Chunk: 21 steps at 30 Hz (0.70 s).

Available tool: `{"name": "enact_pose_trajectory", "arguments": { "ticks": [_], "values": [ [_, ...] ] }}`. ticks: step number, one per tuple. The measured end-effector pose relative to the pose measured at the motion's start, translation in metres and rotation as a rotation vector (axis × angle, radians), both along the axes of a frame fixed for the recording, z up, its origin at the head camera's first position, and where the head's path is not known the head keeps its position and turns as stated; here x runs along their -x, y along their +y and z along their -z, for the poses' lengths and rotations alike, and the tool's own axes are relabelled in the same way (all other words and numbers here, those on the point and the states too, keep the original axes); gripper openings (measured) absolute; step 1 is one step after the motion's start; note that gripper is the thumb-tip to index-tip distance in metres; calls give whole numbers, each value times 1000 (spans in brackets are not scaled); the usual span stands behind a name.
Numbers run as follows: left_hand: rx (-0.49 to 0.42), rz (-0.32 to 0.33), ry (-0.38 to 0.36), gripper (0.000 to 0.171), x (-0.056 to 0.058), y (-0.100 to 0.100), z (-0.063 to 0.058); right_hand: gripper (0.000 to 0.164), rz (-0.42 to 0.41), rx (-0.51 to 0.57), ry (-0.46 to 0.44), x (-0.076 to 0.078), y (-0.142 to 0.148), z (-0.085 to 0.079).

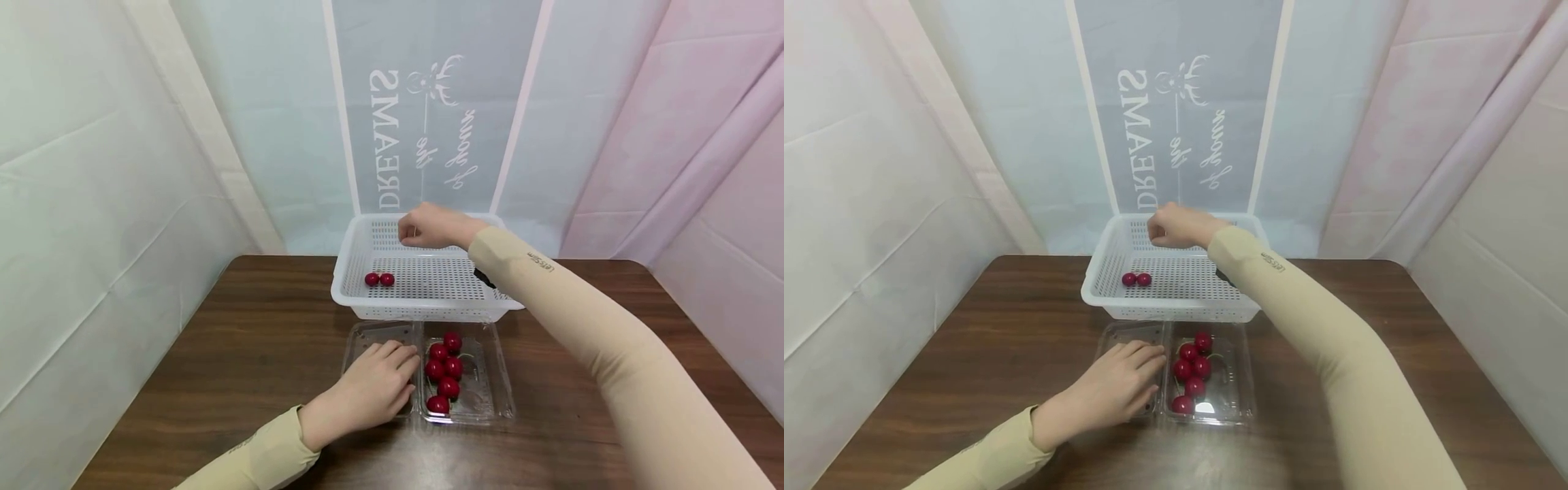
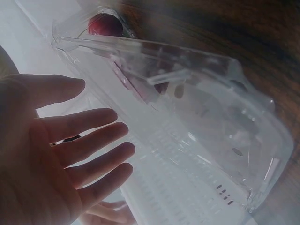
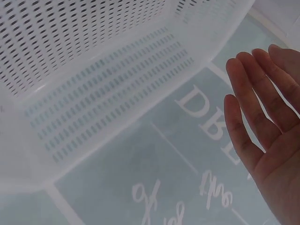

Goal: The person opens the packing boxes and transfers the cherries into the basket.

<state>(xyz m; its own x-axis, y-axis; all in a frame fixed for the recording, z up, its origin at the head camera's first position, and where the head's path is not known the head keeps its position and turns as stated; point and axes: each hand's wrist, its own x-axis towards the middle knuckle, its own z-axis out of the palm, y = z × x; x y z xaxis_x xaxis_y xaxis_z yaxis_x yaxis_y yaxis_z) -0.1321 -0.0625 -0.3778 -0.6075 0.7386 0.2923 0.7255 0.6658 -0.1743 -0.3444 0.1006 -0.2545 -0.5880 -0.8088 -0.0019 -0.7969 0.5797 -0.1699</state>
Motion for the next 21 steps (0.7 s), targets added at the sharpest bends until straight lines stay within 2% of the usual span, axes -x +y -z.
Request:
{"name": "enact_pose_trajectory", "arguments": {
  "ticks": [11,21],
  "values": [
    [6,-6,-13,37,-2,3,-1,8,-9,79,75,-8,33,-4],
    [13,-10,-17,37,-3,7,-2,8,-8,107,93,-25,62,-7]
  ]
}}
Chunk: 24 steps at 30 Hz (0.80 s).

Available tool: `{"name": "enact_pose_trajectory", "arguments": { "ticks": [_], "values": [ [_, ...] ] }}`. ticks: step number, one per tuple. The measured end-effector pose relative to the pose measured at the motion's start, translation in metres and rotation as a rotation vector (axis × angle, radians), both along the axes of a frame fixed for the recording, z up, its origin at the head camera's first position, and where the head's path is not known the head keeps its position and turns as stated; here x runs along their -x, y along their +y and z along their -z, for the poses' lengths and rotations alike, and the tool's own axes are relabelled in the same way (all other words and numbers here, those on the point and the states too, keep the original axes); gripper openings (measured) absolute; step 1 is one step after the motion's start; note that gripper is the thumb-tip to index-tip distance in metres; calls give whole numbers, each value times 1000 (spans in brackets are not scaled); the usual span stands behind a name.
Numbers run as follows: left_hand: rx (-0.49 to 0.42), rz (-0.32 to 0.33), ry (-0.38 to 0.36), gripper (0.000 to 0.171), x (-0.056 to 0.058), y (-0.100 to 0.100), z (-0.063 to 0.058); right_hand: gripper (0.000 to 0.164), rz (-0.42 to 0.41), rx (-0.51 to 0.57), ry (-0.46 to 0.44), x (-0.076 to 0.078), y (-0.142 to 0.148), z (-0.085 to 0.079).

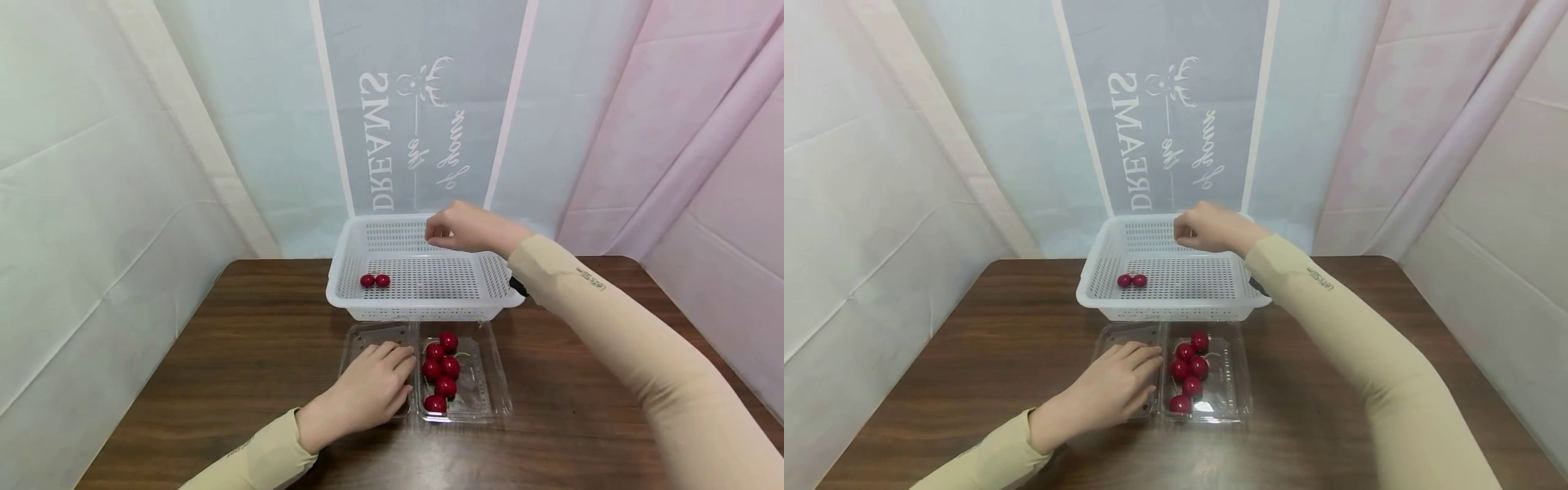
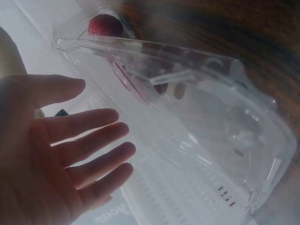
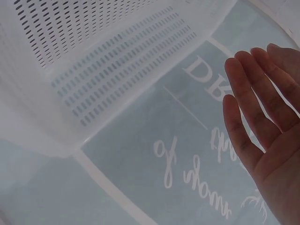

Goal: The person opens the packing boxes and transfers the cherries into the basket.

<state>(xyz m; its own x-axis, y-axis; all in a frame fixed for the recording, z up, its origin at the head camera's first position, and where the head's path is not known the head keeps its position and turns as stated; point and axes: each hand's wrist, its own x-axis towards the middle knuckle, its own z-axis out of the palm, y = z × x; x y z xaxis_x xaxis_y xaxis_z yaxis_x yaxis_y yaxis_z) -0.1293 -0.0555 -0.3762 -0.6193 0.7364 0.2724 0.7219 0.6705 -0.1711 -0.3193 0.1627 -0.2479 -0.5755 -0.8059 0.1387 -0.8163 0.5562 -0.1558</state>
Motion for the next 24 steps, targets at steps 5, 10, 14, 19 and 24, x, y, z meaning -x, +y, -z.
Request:
{"name": "enact_pose_trajectory", "arguments": {
  "ticks": [5,10,14,19,24],
  "values": [
    [2,3,1,37,0,0,1,8,5,39,2,-5,12,6],
    [-17,17,13,36,2,0,3,6,26,71,-2,-15,23,9],
    [-21,16,13,36,2,-1,3,6,26,80,40,-26,30,10],
    [-1,9,0,37,2,-1,2,6,-18,109,114,-41,37,17],
    [-1,3,-5,37,2,-1,2,4,-32,127,142,-55,40,28]
  ]
}}
